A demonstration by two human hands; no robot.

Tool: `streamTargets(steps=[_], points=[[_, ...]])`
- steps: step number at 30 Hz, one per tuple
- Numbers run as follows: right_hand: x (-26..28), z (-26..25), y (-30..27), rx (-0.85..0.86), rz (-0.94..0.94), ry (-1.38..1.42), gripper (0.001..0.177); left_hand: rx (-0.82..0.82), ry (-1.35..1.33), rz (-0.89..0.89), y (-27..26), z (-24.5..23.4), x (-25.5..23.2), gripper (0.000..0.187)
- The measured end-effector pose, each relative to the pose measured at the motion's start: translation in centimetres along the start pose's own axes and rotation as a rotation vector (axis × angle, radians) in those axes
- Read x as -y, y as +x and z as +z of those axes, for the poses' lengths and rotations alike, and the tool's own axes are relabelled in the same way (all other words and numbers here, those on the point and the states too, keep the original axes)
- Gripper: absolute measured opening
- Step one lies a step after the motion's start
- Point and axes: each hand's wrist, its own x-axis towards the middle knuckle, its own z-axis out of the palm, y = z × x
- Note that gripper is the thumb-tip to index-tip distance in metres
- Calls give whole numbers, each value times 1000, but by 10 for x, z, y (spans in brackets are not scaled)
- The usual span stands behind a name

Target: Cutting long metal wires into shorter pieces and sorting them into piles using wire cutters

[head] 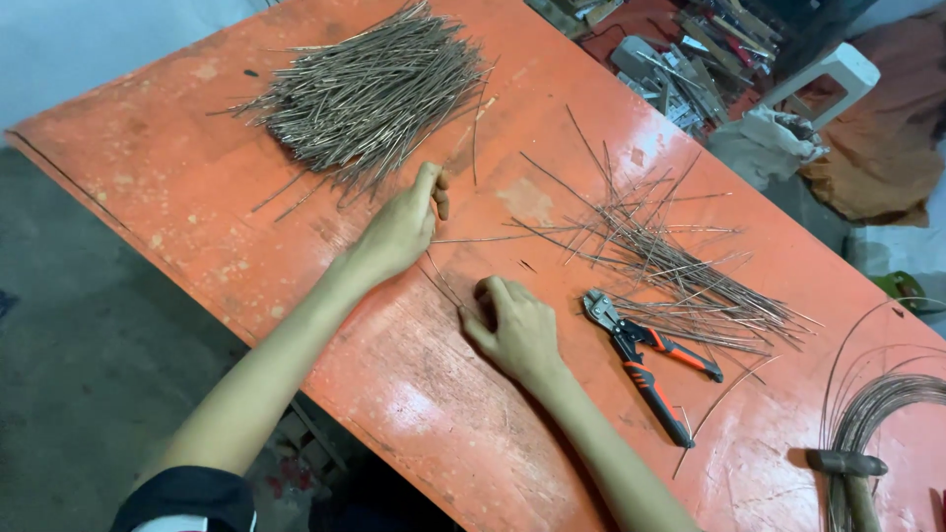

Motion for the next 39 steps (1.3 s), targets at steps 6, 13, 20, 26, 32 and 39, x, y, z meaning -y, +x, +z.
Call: streamTargets(steps=[6, 13, 20, 26, 32, 39], points=[[-1, -1, 1, 7, -20, 80, 27, -61, -124, 5, 3, 8, 8, 39], [-4, 2, -2, -14, -21, 52, 24, -106, -193, -23, 1, 11, 9, 34], [-10, 3, -3, -2, -54, 124, 26, -40, -114, 2, 0, 1, -4, 35], [-10, 1, -3, -11, -46, 126, 29, -21, -223, 13, 2, 1, -4, 38], [-4, -7, -1, -1, -32, 154, 29, -113, -59, 40, 4, 6, 12, 35], [27, -9, 19, -41, -184, 68, 40, -139, 46, -2, -1, 12, -2, 34]])
